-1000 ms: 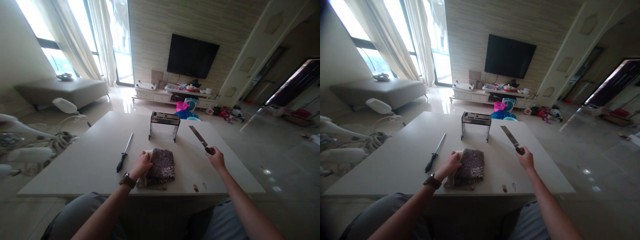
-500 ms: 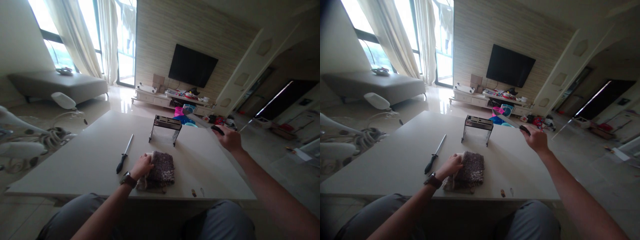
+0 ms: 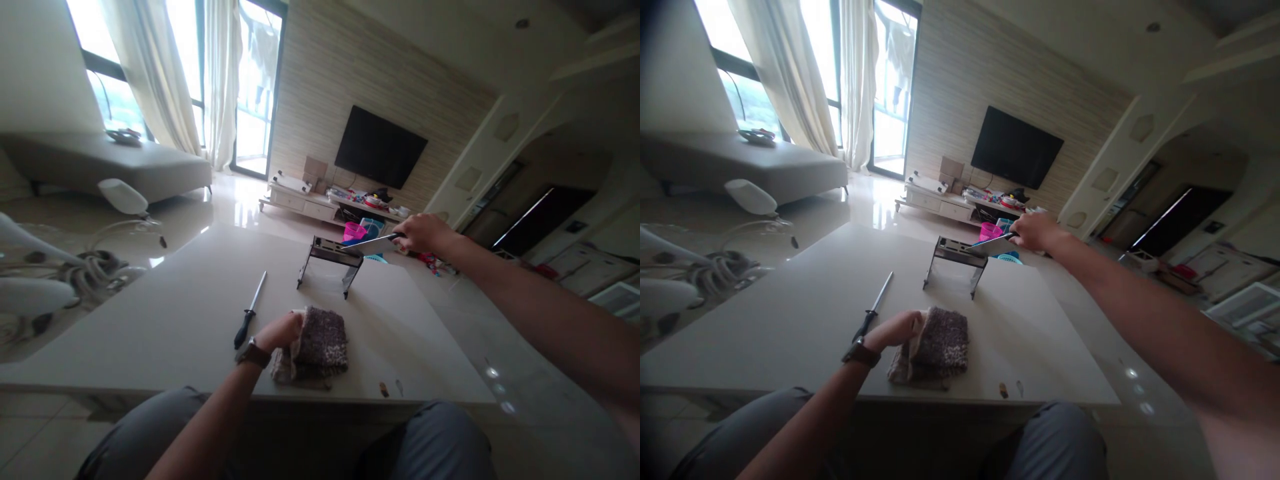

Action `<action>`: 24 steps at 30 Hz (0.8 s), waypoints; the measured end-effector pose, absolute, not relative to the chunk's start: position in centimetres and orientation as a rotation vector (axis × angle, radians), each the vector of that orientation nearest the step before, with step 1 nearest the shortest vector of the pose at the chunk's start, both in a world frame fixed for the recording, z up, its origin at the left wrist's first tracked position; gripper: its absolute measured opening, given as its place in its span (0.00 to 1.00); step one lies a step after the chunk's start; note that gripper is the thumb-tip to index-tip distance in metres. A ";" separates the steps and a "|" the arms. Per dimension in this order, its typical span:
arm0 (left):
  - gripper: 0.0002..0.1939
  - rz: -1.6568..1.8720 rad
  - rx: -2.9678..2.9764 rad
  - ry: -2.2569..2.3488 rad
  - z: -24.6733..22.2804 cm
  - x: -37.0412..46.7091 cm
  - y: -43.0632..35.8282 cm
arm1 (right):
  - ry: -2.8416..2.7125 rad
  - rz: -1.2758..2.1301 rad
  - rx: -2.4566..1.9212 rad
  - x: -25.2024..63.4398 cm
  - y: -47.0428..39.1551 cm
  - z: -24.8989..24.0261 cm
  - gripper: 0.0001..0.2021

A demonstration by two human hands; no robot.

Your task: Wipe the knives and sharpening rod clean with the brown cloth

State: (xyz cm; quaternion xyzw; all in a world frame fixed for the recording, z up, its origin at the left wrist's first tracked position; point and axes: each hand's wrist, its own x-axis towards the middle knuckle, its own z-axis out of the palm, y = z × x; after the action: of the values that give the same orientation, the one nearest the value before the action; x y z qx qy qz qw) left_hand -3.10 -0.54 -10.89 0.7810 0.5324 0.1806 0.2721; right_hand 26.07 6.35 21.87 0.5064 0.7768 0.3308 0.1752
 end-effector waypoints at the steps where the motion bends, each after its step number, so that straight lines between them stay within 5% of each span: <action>1: 0.12 0.502 2.082 1.474 -10.6 -3.6 -0.4 | 2.187 0.937 1.435 25.4 6.6 22.2 0.18; 10: 0.30 0.610 1.613 2.198 -9.1 -8.7 0.3 | 2.183 1.084 1.359 19.6 13.0 24.0 0.19; 16: 0.41 0.456 1.528 2.096 -11.9 -8.7 0.9 | 2.285 1.036 1.412 15.2 16.7 21.7 0.18; 24: 0.44 0.574 1.481 2.013 -13.4 -8.5 1.8 | 2.244 0.759 1.489 14.3 16.0 15.9 0.14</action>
State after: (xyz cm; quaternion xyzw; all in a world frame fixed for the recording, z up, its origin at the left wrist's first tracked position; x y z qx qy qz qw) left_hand -8.51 1.76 -13.43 0.5538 0.7525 0.2145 0.2848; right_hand 14.30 16.02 15.95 0.5245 0.7901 0.2674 0.1710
